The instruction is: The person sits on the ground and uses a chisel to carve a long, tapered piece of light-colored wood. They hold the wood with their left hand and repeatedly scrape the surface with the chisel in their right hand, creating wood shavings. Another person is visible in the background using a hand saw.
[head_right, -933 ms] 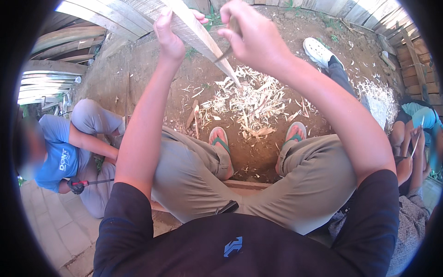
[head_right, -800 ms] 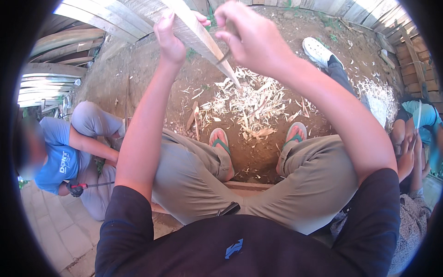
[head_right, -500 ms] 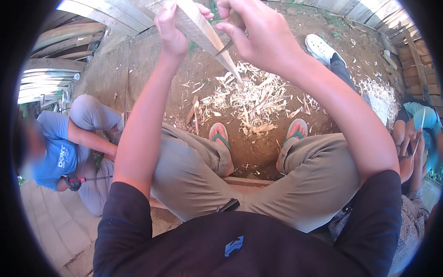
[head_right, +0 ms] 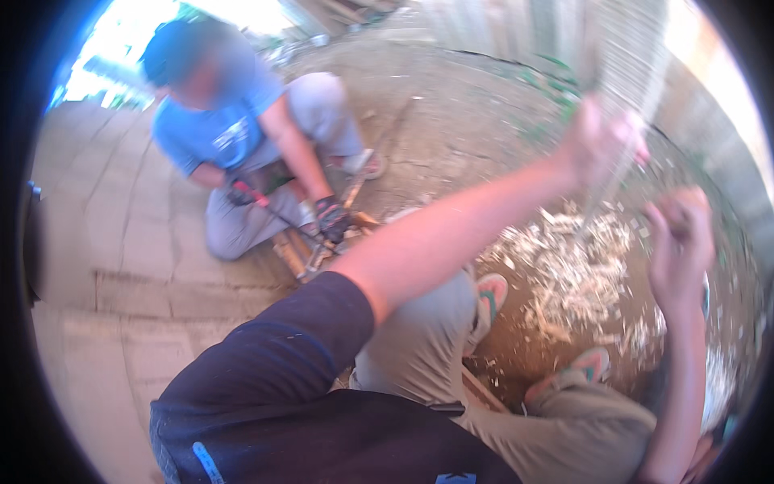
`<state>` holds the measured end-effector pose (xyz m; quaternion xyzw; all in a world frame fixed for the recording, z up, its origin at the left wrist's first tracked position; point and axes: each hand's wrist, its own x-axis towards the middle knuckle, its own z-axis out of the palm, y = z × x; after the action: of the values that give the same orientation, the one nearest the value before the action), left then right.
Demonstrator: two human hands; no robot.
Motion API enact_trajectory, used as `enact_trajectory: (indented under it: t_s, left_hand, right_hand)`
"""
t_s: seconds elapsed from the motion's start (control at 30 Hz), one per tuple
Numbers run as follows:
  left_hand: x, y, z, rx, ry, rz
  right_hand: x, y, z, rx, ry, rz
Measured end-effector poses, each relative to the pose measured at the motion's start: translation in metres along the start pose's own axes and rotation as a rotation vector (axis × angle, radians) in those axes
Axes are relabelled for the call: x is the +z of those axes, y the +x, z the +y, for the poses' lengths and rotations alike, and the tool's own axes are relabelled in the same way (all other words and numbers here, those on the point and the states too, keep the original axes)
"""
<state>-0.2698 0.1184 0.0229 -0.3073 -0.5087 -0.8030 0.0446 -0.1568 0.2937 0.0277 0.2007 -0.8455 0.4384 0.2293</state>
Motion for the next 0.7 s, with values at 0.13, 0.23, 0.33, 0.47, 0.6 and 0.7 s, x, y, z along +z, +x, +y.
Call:
enact_trajectory:
  t_s: [0.13,0.23,0.33,0.47,0.6,0.7]
  left_hand:
    - [0.001,-0.008,0.019,-0.016,0.040,0.015]
    - [-0.001,-0.010,0.024,-0.034,0.040,0.017]
    - [0.002,-0.007,0.020,-0.047,0.034,0.025]
    - [0.004,-0.005,0.020,-0.057,0.030,0.025]
    - [0.000,-0.007,0.022,-0.074,-0.014,-0.004]
    - [0.004,-0.005,0.016,-0.029,0.077,0.064]
  right_hand:
    - [-0.006,-0.004,-0.002,0.091,0.040,0.055]
    - [-0.003,-0.004,-0.003,0.035,-0.004,0.015]
    - [-0.005,-0.003,-0.007,0.021,0.032,0.033]
    - [-0.012,0.000,-0.009,-0.045,0.076,0.134]
    - [-0.005,-0.001,-0.011,-0.006,0.031,0.156]
    - [-0.008,-0.003,-0.009,0.079,0.121,0.174]
